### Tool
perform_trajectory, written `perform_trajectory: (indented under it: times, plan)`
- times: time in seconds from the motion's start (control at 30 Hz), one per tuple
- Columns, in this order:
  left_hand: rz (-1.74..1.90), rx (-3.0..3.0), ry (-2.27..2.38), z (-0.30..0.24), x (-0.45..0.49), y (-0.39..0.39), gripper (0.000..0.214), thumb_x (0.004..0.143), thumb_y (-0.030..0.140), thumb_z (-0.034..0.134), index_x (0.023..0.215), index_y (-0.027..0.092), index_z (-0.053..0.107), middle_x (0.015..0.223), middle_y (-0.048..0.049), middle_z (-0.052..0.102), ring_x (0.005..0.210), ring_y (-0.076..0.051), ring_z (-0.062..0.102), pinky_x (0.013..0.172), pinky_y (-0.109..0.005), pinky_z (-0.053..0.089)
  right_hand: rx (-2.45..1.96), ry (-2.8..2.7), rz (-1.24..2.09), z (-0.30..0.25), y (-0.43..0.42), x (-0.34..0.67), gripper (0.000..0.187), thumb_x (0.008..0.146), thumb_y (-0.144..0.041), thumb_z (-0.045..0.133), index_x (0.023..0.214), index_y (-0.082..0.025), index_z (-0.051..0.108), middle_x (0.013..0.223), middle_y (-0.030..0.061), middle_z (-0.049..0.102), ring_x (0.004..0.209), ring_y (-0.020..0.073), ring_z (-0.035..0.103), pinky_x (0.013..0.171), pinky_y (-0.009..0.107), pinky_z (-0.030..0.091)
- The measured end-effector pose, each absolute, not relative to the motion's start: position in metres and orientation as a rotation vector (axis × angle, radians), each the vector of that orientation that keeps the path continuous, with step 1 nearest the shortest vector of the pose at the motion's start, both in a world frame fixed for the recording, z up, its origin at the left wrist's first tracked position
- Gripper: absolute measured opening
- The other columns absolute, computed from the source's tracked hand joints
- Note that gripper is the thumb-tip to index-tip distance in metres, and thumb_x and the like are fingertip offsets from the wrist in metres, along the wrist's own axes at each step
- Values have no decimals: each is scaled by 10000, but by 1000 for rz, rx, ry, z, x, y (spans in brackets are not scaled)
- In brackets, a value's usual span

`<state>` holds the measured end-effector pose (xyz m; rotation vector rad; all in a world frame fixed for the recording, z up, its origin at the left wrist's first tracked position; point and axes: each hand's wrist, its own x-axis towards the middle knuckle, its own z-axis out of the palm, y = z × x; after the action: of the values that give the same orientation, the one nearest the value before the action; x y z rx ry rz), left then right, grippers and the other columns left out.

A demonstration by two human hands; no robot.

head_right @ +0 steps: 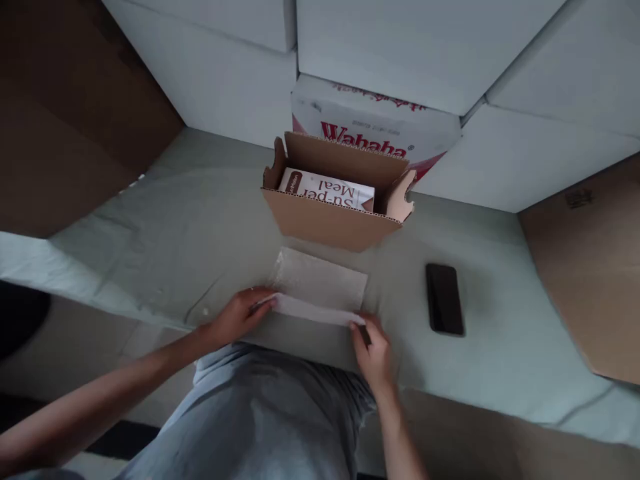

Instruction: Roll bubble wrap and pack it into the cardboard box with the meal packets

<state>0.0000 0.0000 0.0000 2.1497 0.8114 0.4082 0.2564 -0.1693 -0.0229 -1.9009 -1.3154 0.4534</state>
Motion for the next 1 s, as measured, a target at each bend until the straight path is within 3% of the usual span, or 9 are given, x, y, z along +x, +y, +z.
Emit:
perform_trajectory:
  times: [0.17, 0.37, 0.47, 0.6, 0.67, 0.83, 1.0]
  plan:
    - [481, 2170, 936, -15, 7, 0, 280, 900, 277, 450, 1073, 161, 636, 980, -77, 706, 867, -181, 663, 815, -324, 527, -1967, -1104, 333, -29, -159, 248, 476, 839, -341, 566, 1276, -179, 468, 816, 56, 673, 761, 187, 645, 716, 358, 534]
    - [377, 2206, 1050, -19, 10, 1, 347, 901, 314, 476, 1211, 183, 559, 950, -59, 717, 743, -170, 674, 767, -324, 537, -1840, -1471, 253, -30, -161, 254, 240, 834, -202, 508, 1032, -236, 638, 936, 75, 677, 909, 214, 628, 794, 420, 527]
    - [377, 2282, 982, -19, 10, 2, 344, 914, 314, 453, 1210, 175, 559, 970, -76, 712, 801, -189, 677, 792, -348, 532, -1824, -1473, 224, -31, -165, 253, 182, 833, -200, 526, 976, -235, 634, 925, 72, 673, 961, 227, 611, 831, 448, 513]
    - [397, 2404, 870, -20, 8, 2, 332, 931, 299, 415, 1203, 174, 560, 1043, -87, 696, 888, -194, 667, 826, -354, 524, -1881, -1372, 216, -31, -168, 248, 52, 843, -231, 552, 846, -221, 604, 856, 63, 648, 886, 210, 621, 778, 404, 527]
    - [394, 2439, 881, -21, 8, 2, 315, 931, 292, 417, 1176, 178, 578, 1009, -79, 703, 859, -185, 669, 811, -341, 526, -1897, -1408, 198, -30, -168, 247, 56, 842, -239, 554, 847, -226, 608, 855, 63, 649, 894, 215, 622, 773, 403, 529]
    - [337, 2469, 984, -22, 11, 2, 314, 896, 280, 467, 1178, 193, 575, 967, -72, 705, 805, -180, 666, 781, -333, 528, -1915, -1573, 210, -26, -163, 249, 329, 850, -200, 500, 1165, -255, 576, 992, 81, 659, 998, 227, 587, 827, 437, 522]
    - [312, 2588, 1004, -24, 13, 3, 315, 903, 295, 456, 1159, 158, 578, 897, -89, 706, 787, -203, 664, 768, -359, 528, -1956, -1693, 210, -23, -159, 251, 305, 831, -173, 484, 1085, -245, 635, 852, 64, 664, 983, 250, 570, 828, 469, 510]
